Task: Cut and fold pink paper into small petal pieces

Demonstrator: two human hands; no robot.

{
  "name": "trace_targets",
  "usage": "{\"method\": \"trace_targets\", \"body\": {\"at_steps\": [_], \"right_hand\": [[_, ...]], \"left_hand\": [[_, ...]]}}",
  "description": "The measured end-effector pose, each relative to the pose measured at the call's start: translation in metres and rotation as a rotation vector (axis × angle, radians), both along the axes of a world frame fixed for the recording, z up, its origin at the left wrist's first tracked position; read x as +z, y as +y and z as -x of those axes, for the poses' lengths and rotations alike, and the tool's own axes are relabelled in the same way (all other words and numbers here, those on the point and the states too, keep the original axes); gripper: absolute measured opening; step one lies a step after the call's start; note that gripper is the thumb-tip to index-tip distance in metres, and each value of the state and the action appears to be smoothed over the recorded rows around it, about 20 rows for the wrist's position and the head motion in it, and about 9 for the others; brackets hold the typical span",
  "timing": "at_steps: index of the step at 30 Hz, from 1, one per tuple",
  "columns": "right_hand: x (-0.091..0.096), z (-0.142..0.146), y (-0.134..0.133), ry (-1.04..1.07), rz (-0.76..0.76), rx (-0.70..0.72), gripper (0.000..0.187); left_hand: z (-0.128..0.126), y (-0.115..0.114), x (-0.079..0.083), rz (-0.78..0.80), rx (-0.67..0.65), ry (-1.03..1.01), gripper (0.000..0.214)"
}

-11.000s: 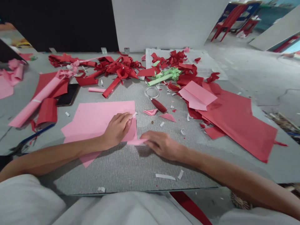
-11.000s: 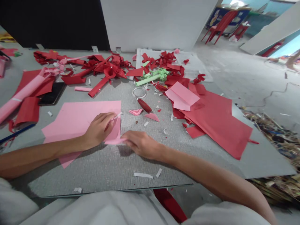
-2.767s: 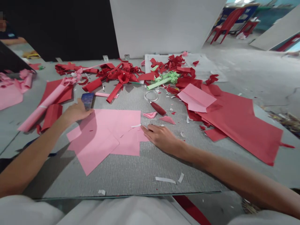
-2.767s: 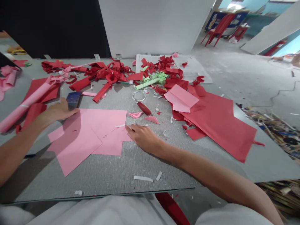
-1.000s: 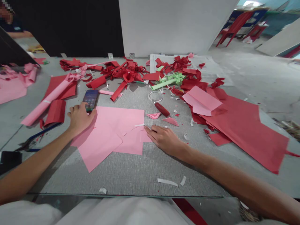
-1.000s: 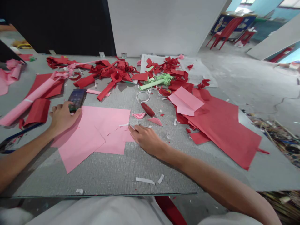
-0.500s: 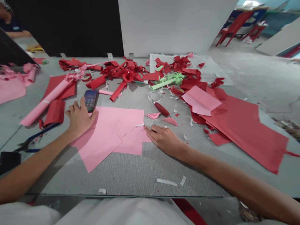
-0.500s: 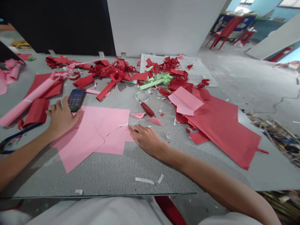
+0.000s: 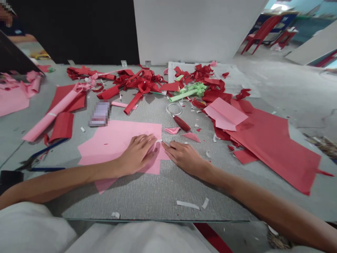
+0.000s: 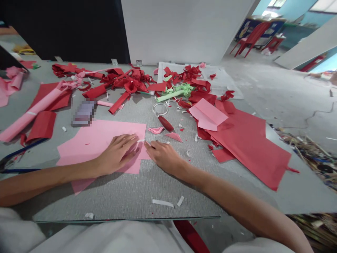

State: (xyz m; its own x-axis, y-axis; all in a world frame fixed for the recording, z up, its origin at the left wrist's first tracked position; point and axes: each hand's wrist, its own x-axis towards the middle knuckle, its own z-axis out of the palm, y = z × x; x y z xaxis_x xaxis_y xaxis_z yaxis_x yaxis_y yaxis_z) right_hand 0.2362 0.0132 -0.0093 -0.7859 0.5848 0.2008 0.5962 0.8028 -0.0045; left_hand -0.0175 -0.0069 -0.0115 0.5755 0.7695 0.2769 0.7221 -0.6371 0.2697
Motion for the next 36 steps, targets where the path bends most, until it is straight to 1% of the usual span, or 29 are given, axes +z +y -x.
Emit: {"method": "trace_targets", "body": {"at_steps": [3,6,12,15,17,20,23,29,33,36], "right_hand": [[-0.0012,0.0,0.0009,0.03,-0.006,0.032,0.034],[-0.0018,-0.0003,0.0017,0.069,-0.01,0.048,0.034],[-0.002,-0.0024,0.0028,0.119,-0.014,0.073,0.043],[-0.0038,-0.0026,0.003,0.138,-0.009,0.063,0.042],[-0.0052,-0.0024,0.003,0.153,-0.004,0.045,0.041],[-0.0063,-0.0022,0.0026,0.175,0.01,0.027,0.039],[-0.006,-0.0024,0.0023,0.18,0.029,0.009,0.037],[-0.0057,-0.0029,0.002,0.213,0.034,-0.002,0.032],[-0.0062,-0.0026,0.0014,0.228,0.04,-0.061,0.03],[-0.0067,-0.0025,0.0014,0.226,0.037,-0.081,0.031]], "left_hand": [[-0.0055,0.003,-0.0029,-0.012,-0.025,0.036,0.04],[-0.005,0.0033,-0.0026,-0.029,-0.032,0.066,0.037],[-0.0013,0.0022,-0.01,-0.119,0.076,0.095,0.044],[-0.0019,0.0048,-0.0112,-0.139,0.106,0.087,0.044],[-0.0038,0.0065,-0.0101,-0.122,0.062,0.067,0.045],[-0.0079,0.0064,-0.0081,-0.082,-0.052,0.056,0.045],[-0.0108,0.0037,-0.0073,-0.069,-0.077,0.066,0.044],[-0.0083,0.0004,-0.0078,-0.038,0.011,0.08,0.04],[-0.004,-0.0001,-0.0086,-0.003,0.092,0.086,0.04],[-0.0013,0.0011,-0.0095,0.003,0.153,0.079,0.041]]}}
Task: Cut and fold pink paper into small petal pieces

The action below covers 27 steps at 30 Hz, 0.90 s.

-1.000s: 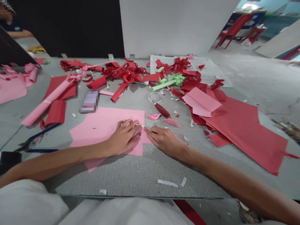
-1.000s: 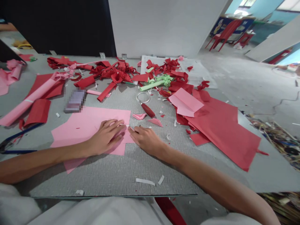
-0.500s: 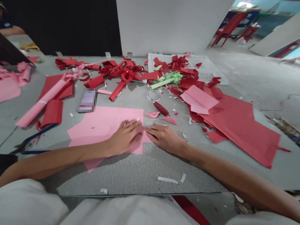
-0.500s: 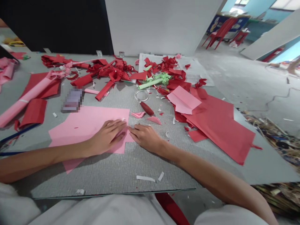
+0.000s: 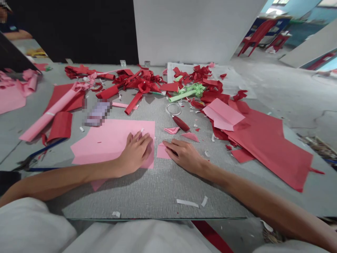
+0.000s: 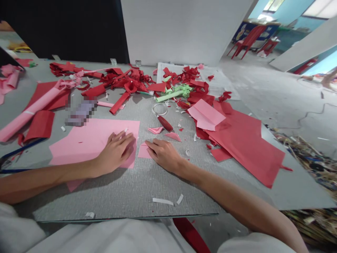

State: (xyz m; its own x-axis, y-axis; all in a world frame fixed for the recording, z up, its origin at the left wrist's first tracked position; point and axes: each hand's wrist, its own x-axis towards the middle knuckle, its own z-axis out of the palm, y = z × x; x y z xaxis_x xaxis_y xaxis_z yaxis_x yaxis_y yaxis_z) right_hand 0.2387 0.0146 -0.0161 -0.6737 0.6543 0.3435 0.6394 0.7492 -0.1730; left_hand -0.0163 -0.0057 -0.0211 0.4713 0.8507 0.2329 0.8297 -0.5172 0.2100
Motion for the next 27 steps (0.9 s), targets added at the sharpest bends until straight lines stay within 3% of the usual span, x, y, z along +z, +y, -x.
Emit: {"method": "trace_targets", "body": {"at_steps": [3,10,19,27], "right_hand": [[-0.001,0.0,0.001,0.009,0.011,0.006,0.03],[-0.003,0.003,0.004,-0.014,0.017,0.053,0.032],[-0.005,0.002,0.003,0.016,0.013,0.01,0.03],[-0.006,0.002,0.002,-0.009,-0.014,0.038,0.035]], "left_hand": [[0.002,0.004,-0.002,0.006,-0.027,-0.023,0.045],[0.009,0.018,-0.012,0.037,-0.338,-0.006,0.06],[0.011,0.017,-0.004,-0.014,-0.434,0.128,0.065],[0.012,0.021,-0.001,0.026,-0.448,0.13,0.067]]}}
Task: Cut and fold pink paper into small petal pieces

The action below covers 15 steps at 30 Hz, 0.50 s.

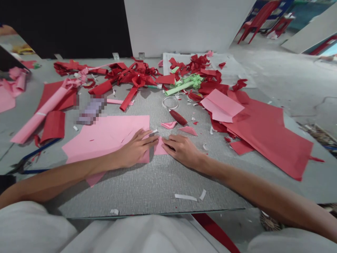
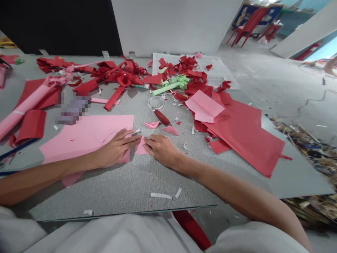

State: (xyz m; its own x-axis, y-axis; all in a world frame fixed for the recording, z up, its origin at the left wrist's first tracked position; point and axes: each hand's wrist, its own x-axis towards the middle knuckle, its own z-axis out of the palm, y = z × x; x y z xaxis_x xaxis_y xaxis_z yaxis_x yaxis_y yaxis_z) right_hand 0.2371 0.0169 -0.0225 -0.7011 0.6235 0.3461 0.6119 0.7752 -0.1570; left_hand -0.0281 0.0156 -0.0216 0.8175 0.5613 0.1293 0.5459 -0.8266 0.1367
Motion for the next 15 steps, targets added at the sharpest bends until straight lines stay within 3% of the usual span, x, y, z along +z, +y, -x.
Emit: {"method": "trace_targets", "body": {"at_steps": [11,15], "right_hand": [[0.0011,0.0004,-0.0001,-0.042,-0.085,0.033,0.039],[0.0039,-0.0012,-0.0035,-0.064,-0.138,0.027,0.043]], "left_hand": [[-0.0006,-0.0011,-0.0001,-0.021,-0.077,0.017,0.068],[-0.0017,-0.0028,0.0003,-0.063,-0.085,-0.018,0.059]]}}
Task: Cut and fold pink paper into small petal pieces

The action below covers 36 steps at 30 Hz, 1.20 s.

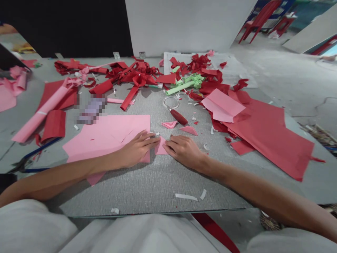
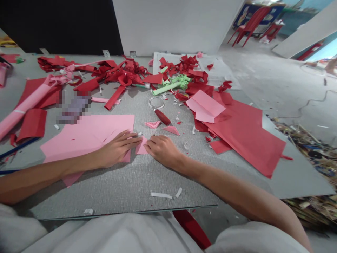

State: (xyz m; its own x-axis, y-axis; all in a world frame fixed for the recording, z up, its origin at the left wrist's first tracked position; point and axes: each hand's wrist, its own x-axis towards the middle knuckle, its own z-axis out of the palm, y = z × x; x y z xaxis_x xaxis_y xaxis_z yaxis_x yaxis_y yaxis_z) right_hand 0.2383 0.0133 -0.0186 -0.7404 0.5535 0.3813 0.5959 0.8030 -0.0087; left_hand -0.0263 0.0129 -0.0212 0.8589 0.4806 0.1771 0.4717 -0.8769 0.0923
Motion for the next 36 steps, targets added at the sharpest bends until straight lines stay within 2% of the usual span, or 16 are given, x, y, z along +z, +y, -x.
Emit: {"method": "trace_targets", "body": {"at_steps": [3,7,11,14,16,21,22,25,27,32,34,36], "right_hand": [[0.001,-0.002,-0.001,0.047,0.008,-0.001,0.04],[0.002,-0.004,0.002,0.123,0.134,0.045,0.029],[0.002,-0.004,0.005,0.209,0.182,-0.055,0.031],[0.003,-0.004,0.006,0.248,0.217,-0.134,0.025],[0.003,-0.005,0.007,0.262,0.248,-0.136,0.025],[0.005,-0.006,0.01,0.282,0.298,-0.073,0.026],[0.005,-0.005,0.01,0.278,0.305,-0.05,0.026],[0.006,-0.004,0.011,0.273,0.313,-0.001,0.027],[0.006,-0.004,0.011,0.29,0.315,-0.008,0.027],[0.0,-0.006,0.012,0.348,0.321,0.016,0.026],[-0.001,-0.006,0.011,0.361,0.311,0.038,0.027],[-0.001,-0.006,0.008,0.377,0.269,-0.006,0.025]], "left_hand": [[-0.001,-0.001,0.0,-0.028,0.014,-0.087,0.049],[-0.002,-0.002,0.004,0.022,0.061,-0.175,0.039],[-0.001,-0.003,0.007,0.101,-0.008,-0.137,0.047],[0.002,-0.005,0.004,0.127,-0.07,-0.169,0.054],[0.004,-0.006,0.0,0.094,-0.015,-0.261,0.047],[0.002,-0.005,-0.004,-0.038,0.256,-0.413,0.035],[0.001,-0.005,-0.002,-0.038,0.255,-0.401,0.033],[-0.003,-0.005,0.005,0.002,0.106,-0.309,0.026],[-0.004,-0.006,0.008,0.023,0.064,-0.266,0.025],[-0.004,-0.007,0.004,-0.063,0.266,-0.35,0.037],[-0.004,-0.006,0.002,-0.066,0.348,-0.373,0.033],[-0.004,-0.005,0.002,-0.043,0.35,-0.374,0.025]]}}
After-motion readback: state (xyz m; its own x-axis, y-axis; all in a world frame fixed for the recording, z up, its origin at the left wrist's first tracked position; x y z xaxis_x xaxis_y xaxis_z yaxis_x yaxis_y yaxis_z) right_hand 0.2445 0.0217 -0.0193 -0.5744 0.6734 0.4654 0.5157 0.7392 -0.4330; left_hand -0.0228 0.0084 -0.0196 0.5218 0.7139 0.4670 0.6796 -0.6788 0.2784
